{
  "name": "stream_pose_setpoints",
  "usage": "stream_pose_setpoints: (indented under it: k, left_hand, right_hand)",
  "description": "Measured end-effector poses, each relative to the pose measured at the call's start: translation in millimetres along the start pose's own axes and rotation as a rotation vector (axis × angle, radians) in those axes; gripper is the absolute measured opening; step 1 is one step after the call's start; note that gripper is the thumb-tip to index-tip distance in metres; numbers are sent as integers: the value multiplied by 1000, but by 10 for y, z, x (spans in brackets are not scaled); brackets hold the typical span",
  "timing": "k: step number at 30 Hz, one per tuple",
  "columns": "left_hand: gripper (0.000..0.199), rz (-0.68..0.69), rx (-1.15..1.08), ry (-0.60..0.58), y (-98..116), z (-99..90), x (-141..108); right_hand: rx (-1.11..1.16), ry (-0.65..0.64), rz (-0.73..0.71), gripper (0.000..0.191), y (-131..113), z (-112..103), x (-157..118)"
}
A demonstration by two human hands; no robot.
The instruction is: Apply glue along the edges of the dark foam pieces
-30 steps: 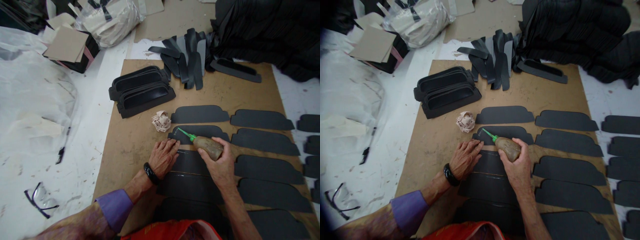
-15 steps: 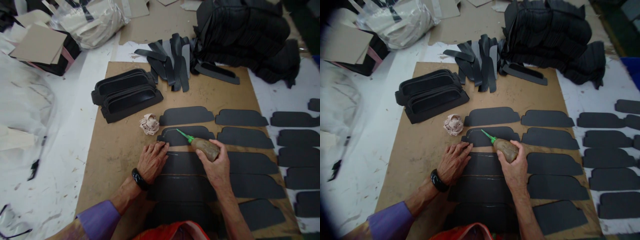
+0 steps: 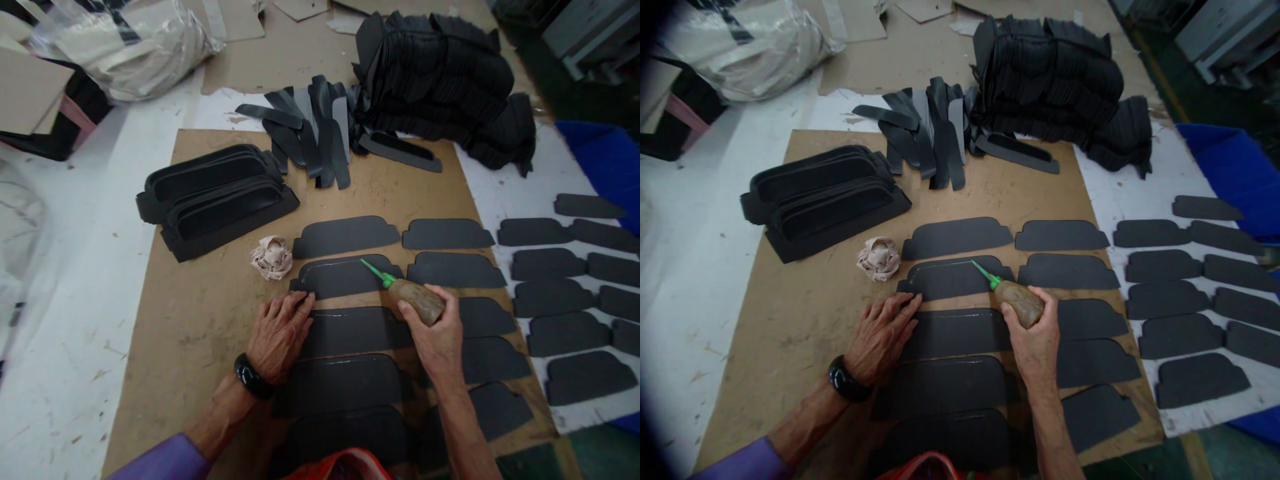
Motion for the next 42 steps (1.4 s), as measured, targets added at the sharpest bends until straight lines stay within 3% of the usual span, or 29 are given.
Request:
stream_pose_setpoints:
  k: [18,42]
  left_hand:
    - [37,10,3,25,-7,16,23]
    - [36,3,-35,33,-4,4,36]
  right_hand:
    - [-78,98,23,48,94,-193,73]
    - [-71,100,129,53,205,-320,-88]
Point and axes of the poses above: each hand's wrist, its own x-axis towards the middle knuckle, its own z-axis out of the palm, y = z × x, the point moved 1 cm from there along x, towards the middle knuckle
